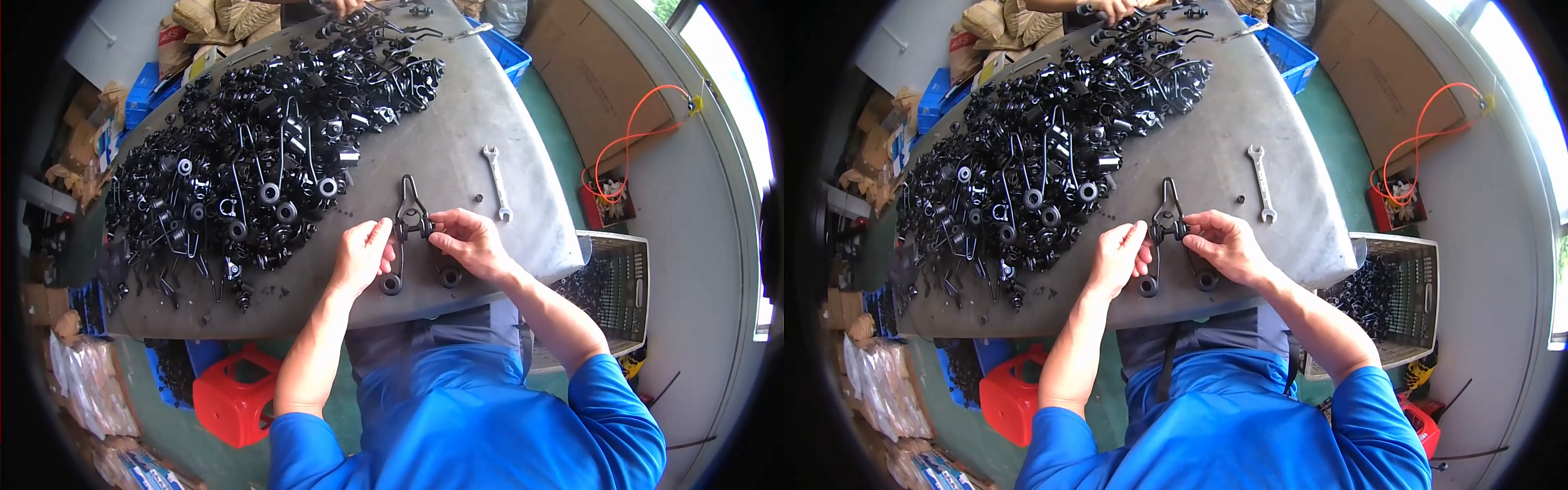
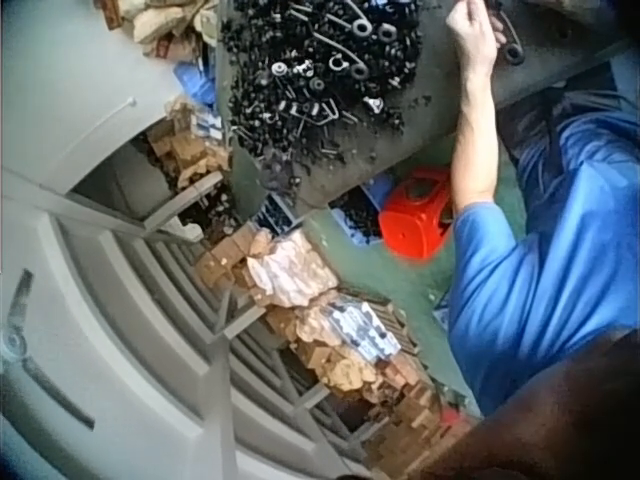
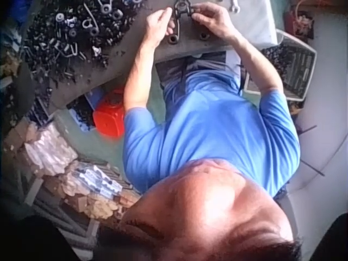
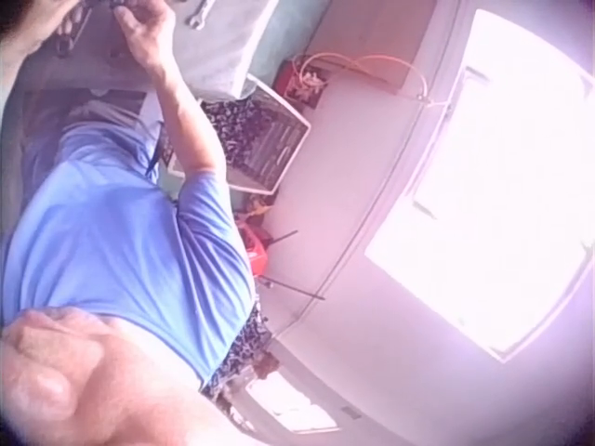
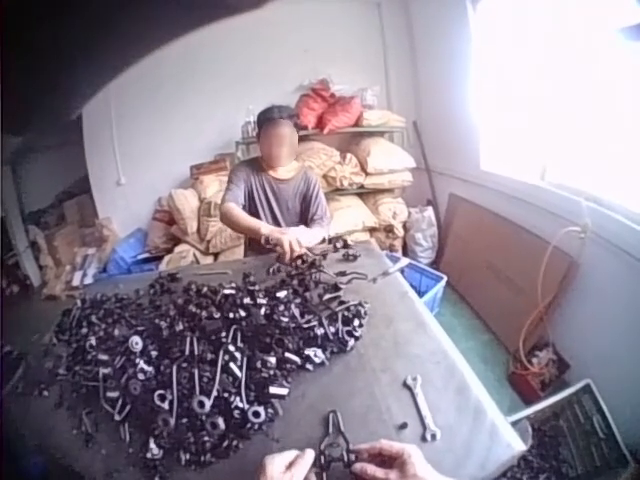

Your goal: Manually assembling black plastic and metal components on a workbench in a workshop.

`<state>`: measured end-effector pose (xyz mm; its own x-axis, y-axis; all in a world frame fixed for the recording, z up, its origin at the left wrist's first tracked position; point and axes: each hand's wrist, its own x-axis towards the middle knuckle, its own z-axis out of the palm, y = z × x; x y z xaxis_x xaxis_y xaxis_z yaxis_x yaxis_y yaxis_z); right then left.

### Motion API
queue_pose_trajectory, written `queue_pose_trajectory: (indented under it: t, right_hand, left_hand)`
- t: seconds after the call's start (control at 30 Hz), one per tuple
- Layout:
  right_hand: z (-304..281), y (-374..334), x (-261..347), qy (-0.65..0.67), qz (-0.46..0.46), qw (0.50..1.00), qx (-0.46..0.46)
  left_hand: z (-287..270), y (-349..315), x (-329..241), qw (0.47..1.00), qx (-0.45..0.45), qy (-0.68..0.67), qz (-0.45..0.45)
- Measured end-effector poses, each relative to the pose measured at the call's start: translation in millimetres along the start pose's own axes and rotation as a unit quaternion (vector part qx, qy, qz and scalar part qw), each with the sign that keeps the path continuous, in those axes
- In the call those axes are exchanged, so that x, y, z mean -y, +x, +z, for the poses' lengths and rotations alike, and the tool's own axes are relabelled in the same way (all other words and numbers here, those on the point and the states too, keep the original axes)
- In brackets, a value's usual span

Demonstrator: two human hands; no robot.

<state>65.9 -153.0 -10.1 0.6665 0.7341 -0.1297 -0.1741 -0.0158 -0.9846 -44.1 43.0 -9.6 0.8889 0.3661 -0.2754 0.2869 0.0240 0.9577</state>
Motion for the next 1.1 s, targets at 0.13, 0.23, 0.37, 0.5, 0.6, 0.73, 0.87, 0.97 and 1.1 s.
queue_pose_trajectory:
  t: [0.13,0.23,0.37,0.5,0.6,0.73,0.87,0.97,1.1]
  right_hand:
    - [-2,-1,-2,-0.013,-0.001,1.0,-0.006]
    - [-2,0,-9,-0.016,-0.012,1.0,-0.005]
    - [-3,-1,-8,-0.026,-0.011,1.0,-0.007]
    - [1,-2,-2,0.001,-0.006,1.0,-0.007]
    - [0,-4,-5,-0.001,-0.015,1.0,-0.011]
    - [7,-9,-2,-0.182,-0.12,0.975,-0.044]
    - [9,-16,7,-0.278,-0.198,0.939,-0.049]
    - [5,-19,16,-0.287,-0.15,0.946,-0.016]
    - [-19,-3,27,-0.395,-0.085,0.911,-0.083]
  left_hand:
    - [-3,2,-16,0.994,-0.026,0.078,-0.077]
    - [-5,-2,-2,1.0,-0.007,0.013,0.0]
    - [2,-2,-7,0.996,-0.004,0.088,0.009]
    - [8,-8,-6,0.988,-0.068,0.129,0.045]
    - [29,-29,-11,0.98,-0.112,0.15,0.067]
    - [65,-41,-15,0.938,-0.168,0.297,0.058]
    - [74,-38,-16,0.937,-0.193,0.288,0.047]
    - [74,-38,-19,0.932,-0.199,0.297,0.054]
    - [65,-32,-16,0.935,-0.2,0.289,0.05]
